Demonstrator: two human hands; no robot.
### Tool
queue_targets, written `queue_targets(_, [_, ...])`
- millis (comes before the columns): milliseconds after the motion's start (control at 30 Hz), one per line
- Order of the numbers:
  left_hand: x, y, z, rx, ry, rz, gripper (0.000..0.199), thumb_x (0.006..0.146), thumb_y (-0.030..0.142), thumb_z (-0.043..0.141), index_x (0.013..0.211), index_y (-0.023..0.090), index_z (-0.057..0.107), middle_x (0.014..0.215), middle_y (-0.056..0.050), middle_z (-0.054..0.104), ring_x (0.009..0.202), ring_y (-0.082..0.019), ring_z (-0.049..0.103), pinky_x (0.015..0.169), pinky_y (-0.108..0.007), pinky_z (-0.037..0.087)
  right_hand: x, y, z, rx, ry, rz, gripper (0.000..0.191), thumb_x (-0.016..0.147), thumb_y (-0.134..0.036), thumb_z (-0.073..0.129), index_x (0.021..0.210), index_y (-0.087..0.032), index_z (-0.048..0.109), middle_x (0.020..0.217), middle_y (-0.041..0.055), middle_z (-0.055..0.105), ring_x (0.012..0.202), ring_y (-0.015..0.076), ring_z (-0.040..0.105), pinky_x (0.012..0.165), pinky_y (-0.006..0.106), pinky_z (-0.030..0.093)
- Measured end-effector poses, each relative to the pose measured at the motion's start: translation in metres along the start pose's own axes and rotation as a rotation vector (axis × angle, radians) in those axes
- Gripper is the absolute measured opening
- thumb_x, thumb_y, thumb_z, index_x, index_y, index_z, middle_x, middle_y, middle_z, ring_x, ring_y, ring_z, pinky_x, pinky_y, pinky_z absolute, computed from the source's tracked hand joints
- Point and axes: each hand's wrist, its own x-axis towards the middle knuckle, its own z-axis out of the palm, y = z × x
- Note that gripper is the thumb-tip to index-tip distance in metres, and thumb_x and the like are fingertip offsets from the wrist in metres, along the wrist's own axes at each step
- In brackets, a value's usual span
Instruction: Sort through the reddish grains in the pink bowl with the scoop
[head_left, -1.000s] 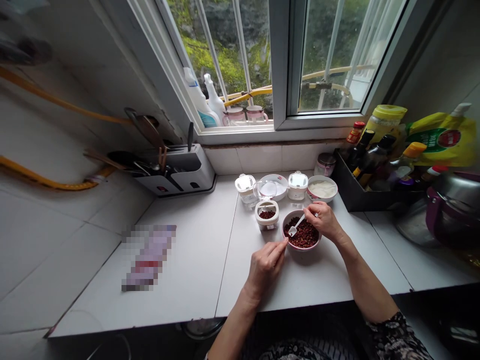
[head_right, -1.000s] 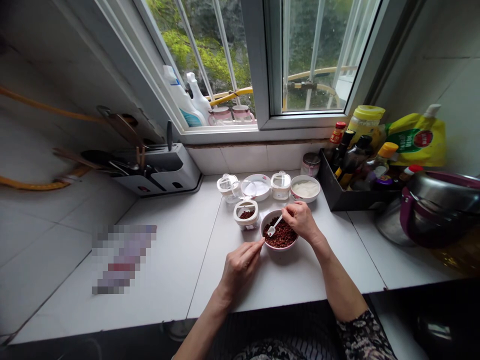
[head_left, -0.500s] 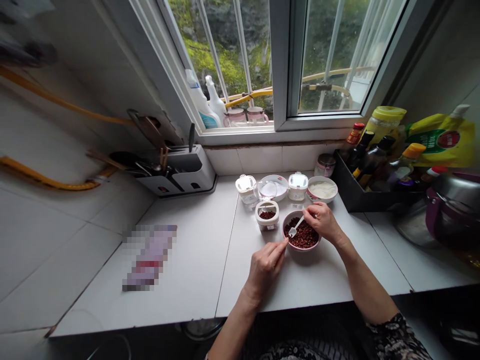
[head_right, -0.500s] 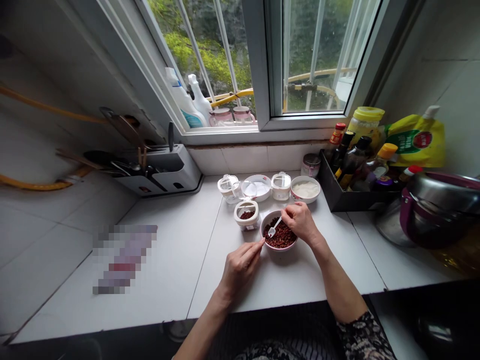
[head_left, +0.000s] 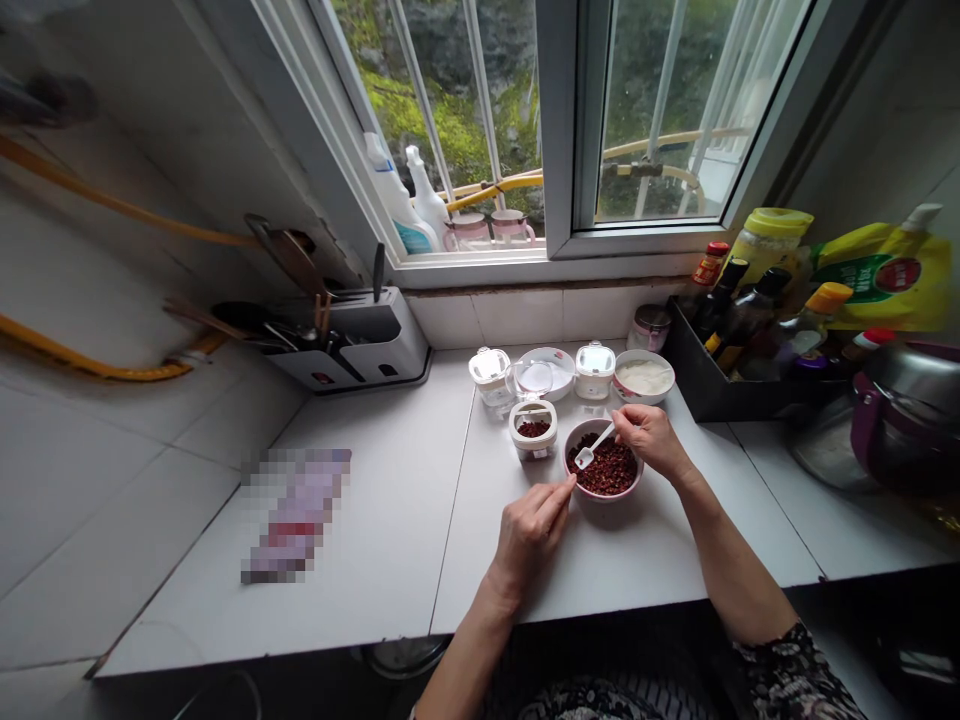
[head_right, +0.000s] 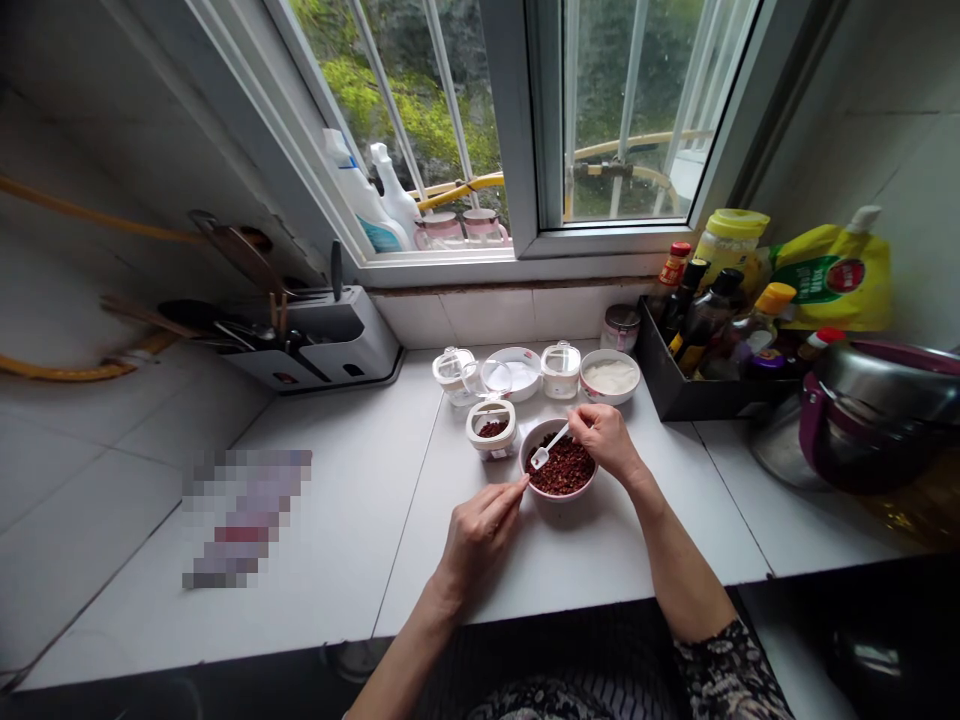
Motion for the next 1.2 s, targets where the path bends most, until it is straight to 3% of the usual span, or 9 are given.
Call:
queue_targets(400, [-0.001, -0.001, 0.001, 0.0, -0.004, -0.006, 0.033, 0.099, 0.012, 0.046, 0.129, 0.016, 0.061, 0.095, -0.009, 0.074, 0.08, -0.016, 0.07, 0.071, -0.025, 0.059, 0.002, 0.004, 0.003, 0.152, 0.065, 0.129, 0.045, 0.085, -0.051, 0.054, 0.052, -0.02, 0.053, 0.049, 0.001, 0.059, 0.047, 0.0135, 0.053, 0.052, 0.027, 0.041])
queue_targets(600, [0.0, 0.0, 0.001, -0.017, -0.01, -0.013, 0.034, 0.099, 0.011, 0.046, 0.13, 0.016, 0.06, 0.095, -0.01, 0.074, 0.082, -0.017, 0.071, 0.072, -0.026, 0.06, 0.014, -0.004, 0.014, 0.189, 0.201, 0.133, 0.045, 0.087, -0.052, 0.052, 0.055, -0.02, 0.055, 0.048, 0.0011, 0.059, 0.047, 0.0147, 0.053, 0.055, 0.028, 0.044])
queue_targets(700, [0.0, 0.0, 0.0, -0.008, -0.011, -0.009, 0.034, 0.099, 0.012, 0.045, 0.13, 0.015, 0.06, 0.095, -0.01, 0.074, 0.082, -0.017, 0.071, 0.072, -0.026, 0.06, 0.017, -0.022, 0.023, 0.086, 0.271, 0.015, 0.041, 0.094, -0.045, 0.046, 0.061, -0.021, 0.054, 0.054, 0.0015, 0.061, 0.053, 0.016, 0.055, 0.061, 0.03, 0.046])
queue_targets(767, [0.0, 0.0, 0.0, 0.0, -0.015, -0.008, 0.035, 0.099, 0.012, 0.044, 0.13, 0.015, 0.06, 0.093, -0.01, 0.074, 0.081, -0.017, 0.071, 0.072, -0.026, 0.06, 0.016, -0.034, 0.029, -0.066, 0.315, -0.151, 0.037, 0.096, -0.038, 0.046, 0.064, -0.022, 0.054, 0.06, 0.0024, 0.063, 0.063, 0.0178, 0.058, 0.082, 0.037, 0.048])
queue_targets(833, [0.0, -0.001, 0.0, 0.003, -0.016, -0.005, 0.035, 0.099, 0.013, 0.044, 0.131, 0.016, 0.06, 0.092, -0.01, 0.073, 0.08, -0.016, 0.071, 0.072, -0.026, 0.06, 0.013, -0.042, 0.035, -0.201, 0.307, -0.301, 0.033, 0.098, -0.033, 0.045, 0.068, -0.022, 0.056, 0.063, 0.001, 0.063, 0.063, 0.017, 0.056, 0.099, 0.042, 0.041])
queue_targets(900, [0.0, -0.001, 0.0, 0.009, -0.016, -0.003, 0.035, 0.1, 0.012, 0.044, 0.131, 0.016, 0.06, 0.091, -0.009, 0.073, 0.079, -0.016, 0.071, 0.072, -0.025, 0.06, 0.01, -0.045, 0.038, -0.29, 0.281, -0.414, 0.03, 0.099, -0.028, 0.045, 0.072, -0.022, 0.056, 0.064, -0.0003, 0.063, 0.061, 0.0156, 0.055, 0.105, 0.044, 0.036])
queue_targets(1000, [0.0, -0.001, 0.0, 0.011, -0.014, -0.004, 0.034, 0.1, 0.012, 0.045, 0.129, 0.016, 0.06, 0.092, -0.009, 0.074, 0.08, -0.016, 0.071, 0.072, -0.026, 0.06, 0.008, -0.042, 0.034, -0.326, 0.314, -0.486, 0.029, 0.098, -0.024, 0.044, 0.071, -0.022, 0.055, 0.063, -0.0008, 0.061, 0.06, 0.0151, 0.055, 0.105, 0.042, 0.036])
queue_targets(1133, [0.0, 0.0, 0.0, -0.004, -0.008, -0.006, 0.034, 0.099, 0.012, 0.046, 0.13, 0.016, 0.06, 0.095, -0.01, 0.074, 0.082, -0.017, 0.071, 0.072, -0.026, 0.06, 0.008, -0.026, 0.012, -0.301, 0.398, -0.407, 0.036, 0.096, -0.024, 0.043, 0.061, -0.023, 0.048, 0.053, -0.0027, 0.051, 0.054, 0.0149, 0.048, 0.098, 0.04, 0.042])
queue_targets(1200, [0.0, 0.0, 0.0, -0.009, -0.009, -0.006, 0.036, 0.099, 0.012, 0.046, 0.132, 0.017, 0.059, 0.096, -0.01, 0.074, 0.082, -0.017, 0.071, 0.073, -0.026, 0.06, 0.007, -0.015, -0.001, -0.305, 0.28, -0.384, 0.035, 0.094, -0.025, 0.046, 0.059, -0.024, 0.047, 0.052, -0.0025, 0.051, 0.053, 0.0148, 0.046, 0.093, 0.038, 0.044])
